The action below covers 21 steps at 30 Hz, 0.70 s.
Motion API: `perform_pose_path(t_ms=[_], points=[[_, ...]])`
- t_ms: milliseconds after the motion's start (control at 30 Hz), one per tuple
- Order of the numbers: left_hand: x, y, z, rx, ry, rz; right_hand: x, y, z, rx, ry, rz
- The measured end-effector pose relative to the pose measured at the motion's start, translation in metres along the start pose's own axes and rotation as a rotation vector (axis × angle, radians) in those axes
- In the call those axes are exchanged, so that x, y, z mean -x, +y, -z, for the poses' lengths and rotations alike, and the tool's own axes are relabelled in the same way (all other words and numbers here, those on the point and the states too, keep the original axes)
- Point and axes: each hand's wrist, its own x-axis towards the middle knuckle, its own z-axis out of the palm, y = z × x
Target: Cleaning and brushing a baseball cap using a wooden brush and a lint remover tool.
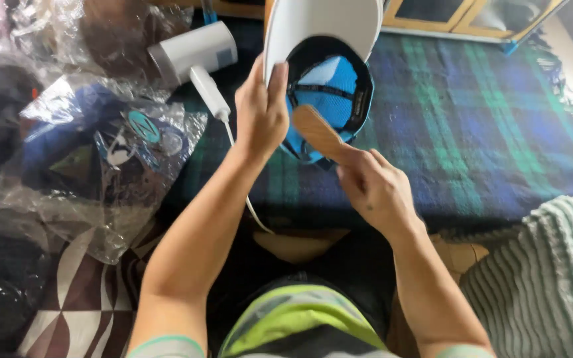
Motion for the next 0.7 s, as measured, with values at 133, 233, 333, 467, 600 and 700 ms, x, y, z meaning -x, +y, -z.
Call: perform_pose_path(t_ms=[133,233,333,467,600,700], points=[[-0.032,0.028,-0.004,-0.024,-0.412,0.086,-0.049,0.012,0.008,0.382,-0.268,0.208],[-0.026,0.039,-0.002,-0.012,-0.476,0.084,-0.052,0.065,0.0,0.469,-0.175,0.236],[-0.028,0.04,0.001,0.038,-0.399,0.154,-0.024,0.089,-0.036,0.203,-0.065,0.273],[-0.01,0.023,0.001,-0.024,-0.363,0.213,0.005,0.025,-0.026,-0.476,-0.484,-0.161],[0.01,-0.029,0.008,-0.013,-0.089,0.17,0.013,0.046,-0.004,-0.35,0.048,-0.086],[0.017,-0.021,0.006,0.194,-0.088,0.274,0.0,0.043,-0.004,-0.306,0.27,-0.09]])
